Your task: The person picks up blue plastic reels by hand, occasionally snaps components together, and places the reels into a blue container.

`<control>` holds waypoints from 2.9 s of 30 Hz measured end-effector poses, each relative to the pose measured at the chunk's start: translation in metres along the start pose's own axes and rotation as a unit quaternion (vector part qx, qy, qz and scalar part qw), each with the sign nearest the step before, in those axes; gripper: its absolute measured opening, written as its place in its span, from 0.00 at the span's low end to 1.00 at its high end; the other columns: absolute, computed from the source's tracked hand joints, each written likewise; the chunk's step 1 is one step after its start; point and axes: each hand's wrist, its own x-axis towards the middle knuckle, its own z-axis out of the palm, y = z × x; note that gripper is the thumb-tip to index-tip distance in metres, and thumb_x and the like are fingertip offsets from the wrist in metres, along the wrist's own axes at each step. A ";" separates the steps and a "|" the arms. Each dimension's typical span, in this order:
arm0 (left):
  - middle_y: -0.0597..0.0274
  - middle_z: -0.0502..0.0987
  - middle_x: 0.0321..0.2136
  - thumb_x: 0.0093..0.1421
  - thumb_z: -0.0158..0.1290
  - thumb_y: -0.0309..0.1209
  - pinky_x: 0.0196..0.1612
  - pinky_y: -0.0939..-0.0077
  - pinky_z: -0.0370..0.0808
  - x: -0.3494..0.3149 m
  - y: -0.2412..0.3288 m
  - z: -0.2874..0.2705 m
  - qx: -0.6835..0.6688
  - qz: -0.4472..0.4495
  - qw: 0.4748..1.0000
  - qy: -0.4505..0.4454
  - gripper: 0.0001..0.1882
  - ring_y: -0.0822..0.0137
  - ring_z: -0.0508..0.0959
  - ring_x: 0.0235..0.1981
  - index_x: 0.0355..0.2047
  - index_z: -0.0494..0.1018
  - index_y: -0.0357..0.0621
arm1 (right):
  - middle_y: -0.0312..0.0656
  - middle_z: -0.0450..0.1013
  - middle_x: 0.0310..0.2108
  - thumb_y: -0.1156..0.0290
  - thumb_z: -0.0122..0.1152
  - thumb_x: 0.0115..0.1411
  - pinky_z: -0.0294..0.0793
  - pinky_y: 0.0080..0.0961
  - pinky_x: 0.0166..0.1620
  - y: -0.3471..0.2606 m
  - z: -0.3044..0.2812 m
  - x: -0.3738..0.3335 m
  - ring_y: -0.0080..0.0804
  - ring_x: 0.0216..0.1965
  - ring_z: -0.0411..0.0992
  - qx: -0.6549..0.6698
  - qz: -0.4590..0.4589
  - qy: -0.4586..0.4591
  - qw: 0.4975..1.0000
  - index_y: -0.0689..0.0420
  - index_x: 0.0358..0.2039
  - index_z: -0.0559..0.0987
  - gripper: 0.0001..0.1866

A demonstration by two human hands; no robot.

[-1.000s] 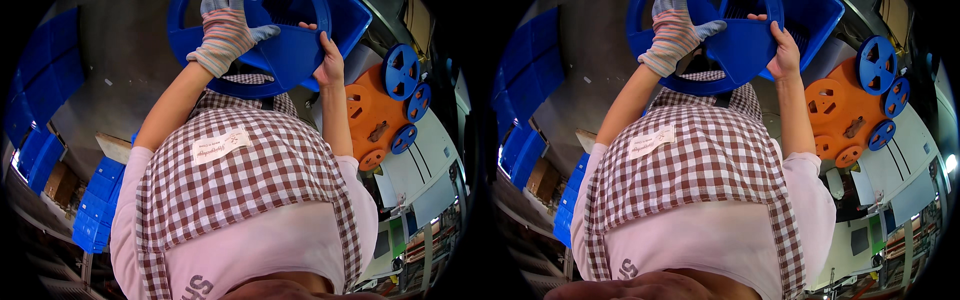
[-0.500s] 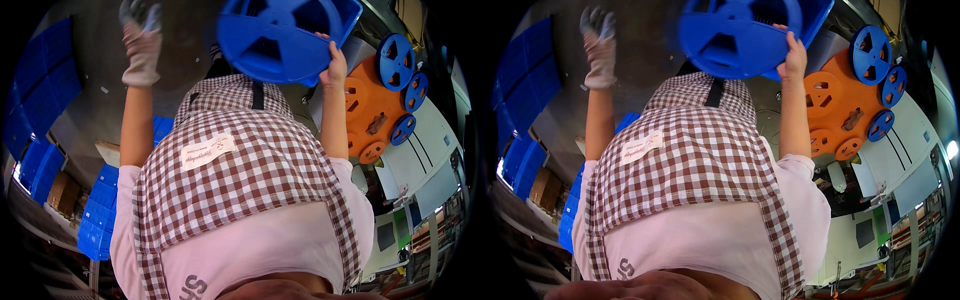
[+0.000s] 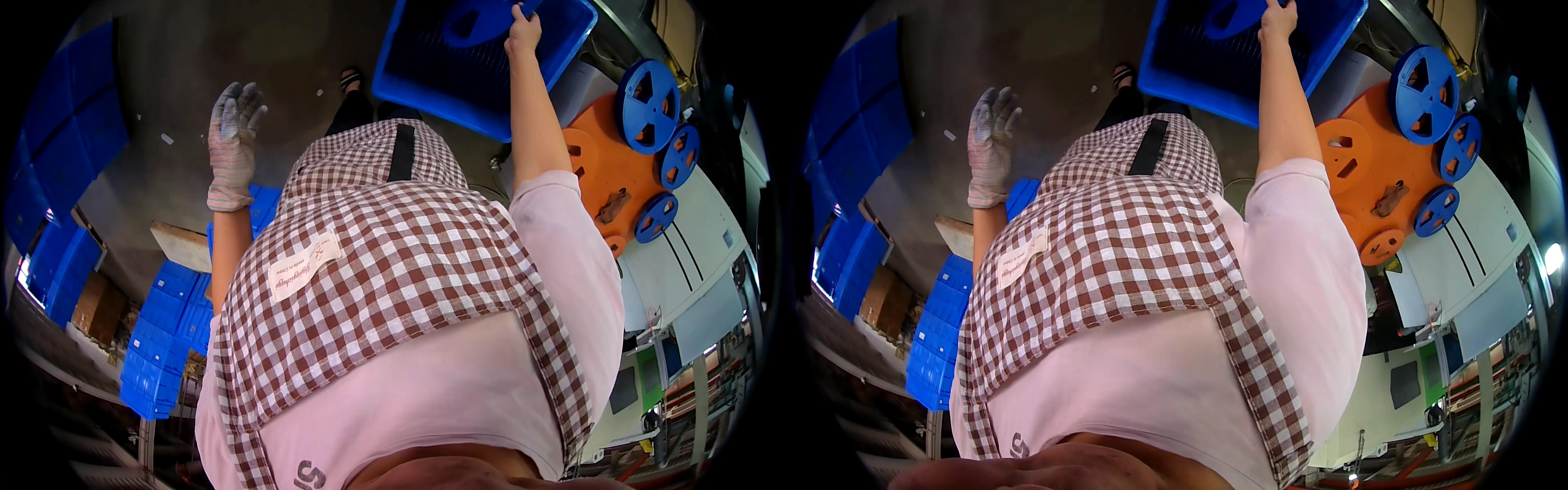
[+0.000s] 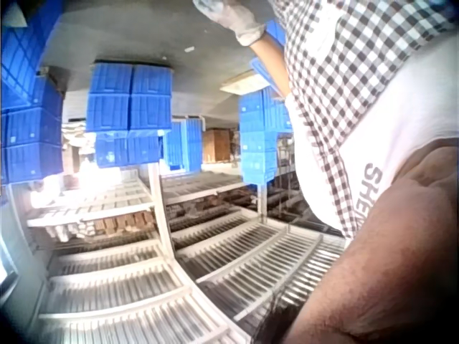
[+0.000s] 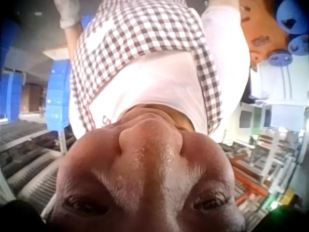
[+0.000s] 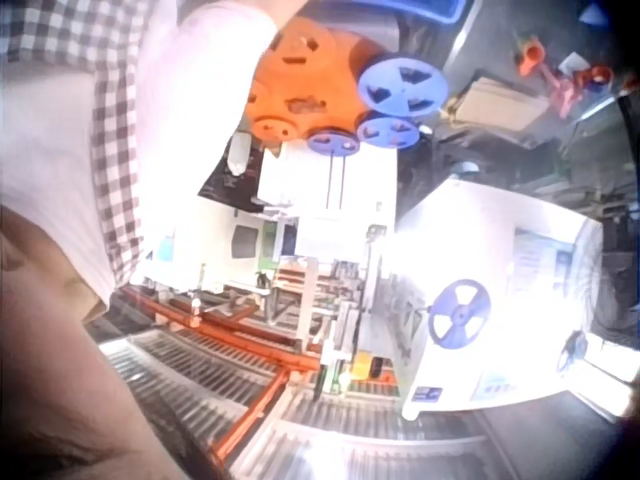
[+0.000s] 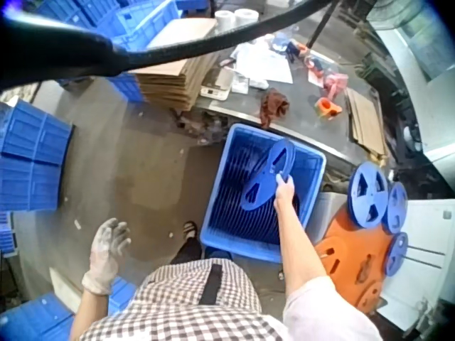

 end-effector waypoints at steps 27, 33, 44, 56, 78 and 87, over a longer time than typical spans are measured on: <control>0.49 0.70 0.52 0.58 0.44 0.63 0.56 0.64 0.66 0.004 0.031 0.096 -0.086 -0.044 0.944 -0.314 0.42 0.60 0.71 0.52 0.60 0.58 0.42 | 0.37 0.76 0.29 0.70 0.67 0.53 0.75 0.17 0.33 -0.185 0.079 -0.266 0.23 0.29 0.75 -0.135 -0.345 -0.333 0.867 0.57 0.35 0.80 0.10; 0.48 0.69 0.54 0.62 0.42 0.58 0.60 0.62 0.63 0.019 0.030 0.102 -0.019 0.024 0.903 -0.429 0.38 0.58 0.69 0.55 0.62 0.55 0.43 | 0.37 0.75 0.27 0.71 0.65 0.54 0.73 0.18 0.31 -0.181 0.065 -0.271 0.24 0.27 0.74 -0.208 -0.395 -0.244 0.861 0.58 0.33 0.80 0.07; 0.41 0.68 0.53 0.62 0.40 0.60 0.60 0.57 0.61 0.052 0.042 0.139 0.054 0.060 0.814 -0.575 0.40 0.53 0.67 0.57 0.62 0.55 0.40 | 0.37 0.76 0.29 0.73 0.64 0.55 0.74 0.16 0.35 -0.185 0.039 -0.293 0.21 0.29 0.74 -0.110 -0.285 -0.081 0.949 0.59 0.35 0.80 0.07; 0.48 0.69 0.54 0.65 0.38 0.56 0.60 0.66 0.61 0.042 0.071 0.177 0.118 0.131 0.703 -0.689 0.38 0.58 0.68 0.56 0.64 0.51 0.39 | 0.35 0.75 0.24 0.71 0.65 0.50 0.73 0.18 0.28 -0.200 0.033 -0.298 0.29 0.24 0.74 -0.263 -0.463 0.108 0.840 0.55 0.27 0.81 0.03; 0.49 0.72 0.51 0.63 0.49 0.49 0.59 0.65 0.63 0.029 0.077 0.187 0.181 0.163 0.712 -0.658 0.36 0.59 0.69 0.55 0.64 0.52 0.42 | 0.38 0.76 0.25 0.74 0.64 0.52 0.73 0.18 0.28 -0.209 0.013 -0.297 0.26 0.25 0.75 -0.203 -0.428 0.040 0.879 0.58 0.28 0.81 0.03; 0.48 0.72 0.51 0.63 0.47 0.50 0.58 0.65 0.63 0.028 0.072 0.192 0.154 0.144 0.696 -0.687 0.36 0.59 0.71 0.53 0.63 0.53 0.40 | 0.34 0.74 0.24 0.72 0.62 0.55 0.72 0.14 0.30 -0.196 0.003 -0.294 0.18 0.25 0.72 -0.117 -0.323 0.031 0.939 0.59 0.30 0.79 0.04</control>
